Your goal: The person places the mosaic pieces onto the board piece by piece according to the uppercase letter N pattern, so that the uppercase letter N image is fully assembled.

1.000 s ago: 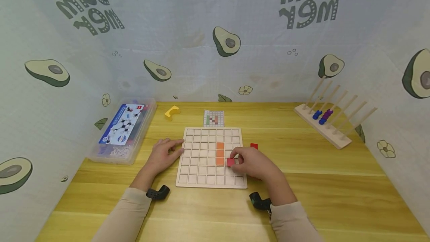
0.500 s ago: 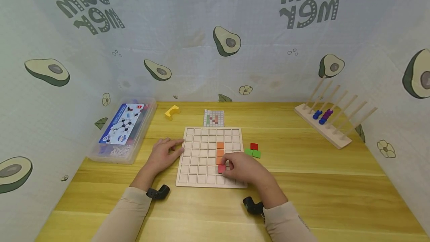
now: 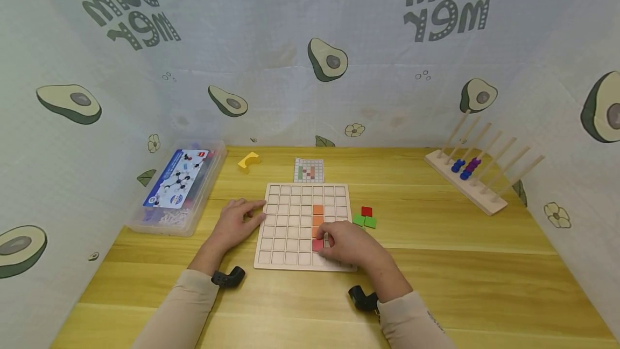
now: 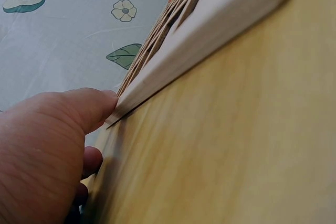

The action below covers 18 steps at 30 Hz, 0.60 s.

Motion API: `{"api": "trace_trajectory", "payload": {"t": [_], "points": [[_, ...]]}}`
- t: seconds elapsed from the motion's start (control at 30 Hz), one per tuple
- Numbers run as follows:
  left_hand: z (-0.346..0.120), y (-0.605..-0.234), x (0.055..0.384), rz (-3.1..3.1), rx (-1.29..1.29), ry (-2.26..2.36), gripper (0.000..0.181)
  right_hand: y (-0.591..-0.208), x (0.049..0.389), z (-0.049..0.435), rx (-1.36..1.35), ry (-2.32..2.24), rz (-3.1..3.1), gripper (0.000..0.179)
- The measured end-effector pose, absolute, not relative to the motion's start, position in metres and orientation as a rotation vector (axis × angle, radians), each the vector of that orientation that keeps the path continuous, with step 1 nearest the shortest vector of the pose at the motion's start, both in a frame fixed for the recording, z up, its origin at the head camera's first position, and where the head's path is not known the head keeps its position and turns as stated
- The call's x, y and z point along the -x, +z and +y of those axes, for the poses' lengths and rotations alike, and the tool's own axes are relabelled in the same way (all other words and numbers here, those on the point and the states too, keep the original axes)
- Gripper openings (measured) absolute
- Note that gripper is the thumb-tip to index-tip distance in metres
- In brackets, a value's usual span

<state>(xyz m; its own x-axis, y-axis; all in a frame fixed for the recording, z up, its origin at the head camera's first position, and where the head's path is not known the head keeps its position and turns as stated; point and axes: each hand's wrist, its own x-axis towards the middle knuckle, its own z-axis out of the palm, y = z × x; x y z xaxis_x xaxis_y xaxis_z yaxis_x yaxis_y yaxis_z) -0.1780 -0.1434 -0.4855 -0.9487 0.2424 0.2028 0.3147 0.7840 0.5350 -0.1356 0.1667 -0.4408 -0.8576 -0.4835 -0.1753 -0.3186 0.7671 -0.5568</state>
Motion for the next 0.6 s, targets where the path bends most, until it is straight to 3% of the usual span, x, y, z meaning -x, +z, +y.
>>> {"api": "trace_trajectory", "payload": {"t": [0.6], "points": [[-0.1433,-0.483,0.1769,-2.864,0.444,-0.889,0.037,-0.4384,0.1363,0.1686,0.531,-0.787,2.641,0.017]]}}
